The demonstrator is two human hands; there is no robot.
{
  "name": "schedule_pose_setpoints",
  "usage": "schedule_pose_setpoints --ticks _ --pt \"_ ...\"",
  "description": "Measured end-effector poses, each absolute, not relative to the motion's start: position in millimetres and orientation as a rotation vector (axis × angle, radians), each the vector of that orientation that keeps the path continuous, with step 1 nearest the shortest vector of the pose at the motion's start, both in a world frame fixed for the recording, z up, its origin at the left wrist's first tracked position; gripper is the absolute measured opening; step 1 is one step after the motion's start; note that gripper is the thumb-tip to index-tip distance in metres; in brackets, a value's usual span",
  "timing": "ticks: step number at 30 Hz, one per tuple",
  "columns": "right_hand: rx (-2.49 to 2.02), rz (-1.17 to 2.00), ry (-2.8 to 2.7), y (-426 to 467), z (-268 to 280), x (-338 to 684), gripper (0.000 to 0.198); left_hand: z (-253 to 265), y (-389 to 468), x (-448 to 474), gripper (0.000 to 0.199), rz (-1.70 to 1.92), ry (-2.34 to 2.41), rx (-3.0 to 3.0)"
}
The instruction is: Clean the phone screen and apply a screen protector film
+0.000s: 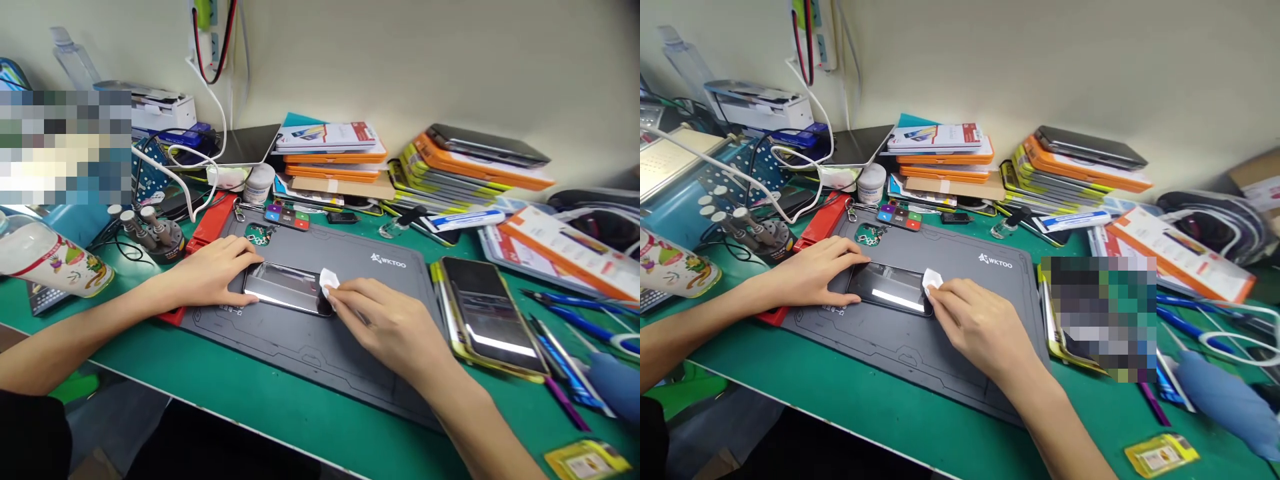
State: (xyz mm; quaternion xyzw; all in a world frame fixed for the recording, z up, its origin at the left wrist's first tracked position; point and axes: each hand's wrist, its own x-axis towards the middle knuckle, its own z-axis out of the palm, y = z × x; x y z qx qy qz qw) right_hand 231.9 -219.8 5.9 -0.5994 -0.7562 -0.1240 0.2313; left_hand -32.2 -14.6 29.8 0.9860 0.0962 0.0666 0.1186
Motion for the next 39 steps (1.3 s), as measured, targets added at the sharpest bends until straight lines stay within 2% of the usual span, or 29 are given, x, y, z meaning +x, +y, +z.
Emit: schedule_pose_setpoints --ticks 10,21,28,39 --pt "-1.513 -0.306 -2.306 -236 24 227 0.025 25 -14 -33 0.063 0.216 0.284 2.86" --pt "-1.593 -0.431 -2.271 -229 11 233 0.019 27 -14 -32 0.064 0.195 0.289 2.871" --pt "-1.771 -0.271 -2.196 -220 7 237 0.03 27 -13 -32 0.062 0.176 0.306 2.875" --pt "-1.707 -0.294 -2.189 -247 2 207 0.027 18 -13 -34 0.066 0.221 0.289 2.932"
